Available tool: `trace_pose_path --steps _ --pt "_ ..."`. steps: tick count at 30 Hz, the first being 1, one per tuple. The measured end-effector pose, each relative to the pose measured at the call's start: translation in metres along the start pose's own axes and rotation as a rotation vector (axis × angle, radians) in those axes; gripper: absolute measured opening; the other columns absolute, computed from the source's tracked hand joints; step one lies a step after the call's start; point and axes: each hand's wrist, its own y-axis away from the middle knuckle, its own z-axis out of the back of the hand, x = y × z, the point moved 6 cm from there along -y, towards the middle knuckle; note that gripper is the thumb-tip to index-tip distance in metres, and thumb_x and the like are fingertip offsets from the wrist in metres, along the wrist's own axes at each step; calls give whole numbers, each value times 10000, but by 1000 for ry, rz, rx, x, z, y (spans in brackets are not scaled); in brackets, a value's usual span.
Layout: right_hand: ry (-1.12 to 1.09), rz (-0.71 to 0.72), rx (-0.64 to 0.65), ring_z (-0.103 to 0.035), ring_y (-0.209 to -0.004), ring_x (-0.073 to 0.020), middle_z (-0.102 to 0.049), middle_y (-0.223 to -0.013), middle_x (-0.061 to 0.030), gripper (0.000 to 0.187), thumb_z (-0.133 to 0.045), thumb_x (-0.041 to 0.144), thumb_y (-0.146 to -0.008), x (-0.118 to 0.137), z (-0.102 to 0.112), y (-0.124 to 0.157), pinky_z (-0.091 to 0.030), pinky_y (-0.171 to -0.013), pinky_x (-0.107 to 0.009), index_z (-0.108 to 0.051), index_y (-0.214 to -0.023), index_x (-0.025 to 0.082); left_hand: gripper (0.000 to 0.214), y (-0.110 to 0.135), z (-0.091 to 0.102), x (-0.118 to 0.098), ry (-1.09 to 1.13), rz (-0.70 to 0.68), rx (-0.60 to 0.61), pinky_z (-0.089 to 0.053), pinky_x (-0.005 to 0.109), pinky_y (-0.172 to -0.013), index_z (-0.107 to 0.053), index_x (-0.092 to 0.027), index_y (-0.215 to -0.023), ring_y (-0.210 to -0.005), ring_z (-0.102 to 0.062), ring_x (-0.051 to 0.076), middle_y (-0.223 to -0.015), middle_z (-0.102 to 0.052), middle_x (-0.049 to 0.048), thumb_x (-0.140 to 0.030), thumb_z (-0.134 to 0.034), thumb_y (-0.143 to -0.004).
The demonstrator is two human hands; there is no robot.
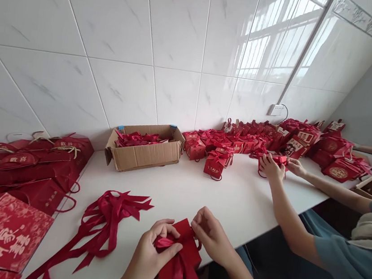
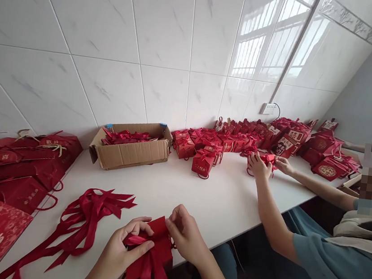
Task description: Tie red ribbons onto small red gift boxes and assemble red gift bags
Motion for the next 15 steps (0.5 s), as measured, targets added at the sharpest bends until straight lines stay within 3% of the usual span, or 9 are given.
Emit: trace_pose_path --steps 5,8,11,15 --pt "219 -55 67 -448 -542 -86 -468 -646 49 338 -537 510 -893 4 3 2 -384 -503 -212 -448 -791 201 167 -5 -1 -5 23 -23 -7 -395 423 -1028 -609 -210 -715 -1254 -477 324 -956 -682 106 -356 -689 -725" --pt "217 -41 76 -455 -521 -93 -455 -613 43 386 -507 521 -898 6 3 2 -400 -486 -216 -432 -699 200 251 -7 -6 -4 12 -52 36 -426 403 -976 -478 -214 -620 -1208 -512 320 -887 -665 95 -328 -670 -735" --pt "264 -3 7 -428 -537 -104 -445 -607 38 396 -534 522 -880 5 5 2 -392 -483 -219 -421 -672 205 371 -9 -8 2 13 -74 51 -458 381 -902 -319 -221 -602 -1092 -581 308 -841 -626 79 -290 -663 -722" --pt "223 55 11 -487 -625 -129 -519 -684 3 401 -535 566 -872 -8 13 1 -449 -603 -260 -495 -720 197 370 -13 -5 6 28 -124 46 -447 351 -902 -312 -216 -607 -1057 -585 282 -804 -602 60 -279 -655 -731"
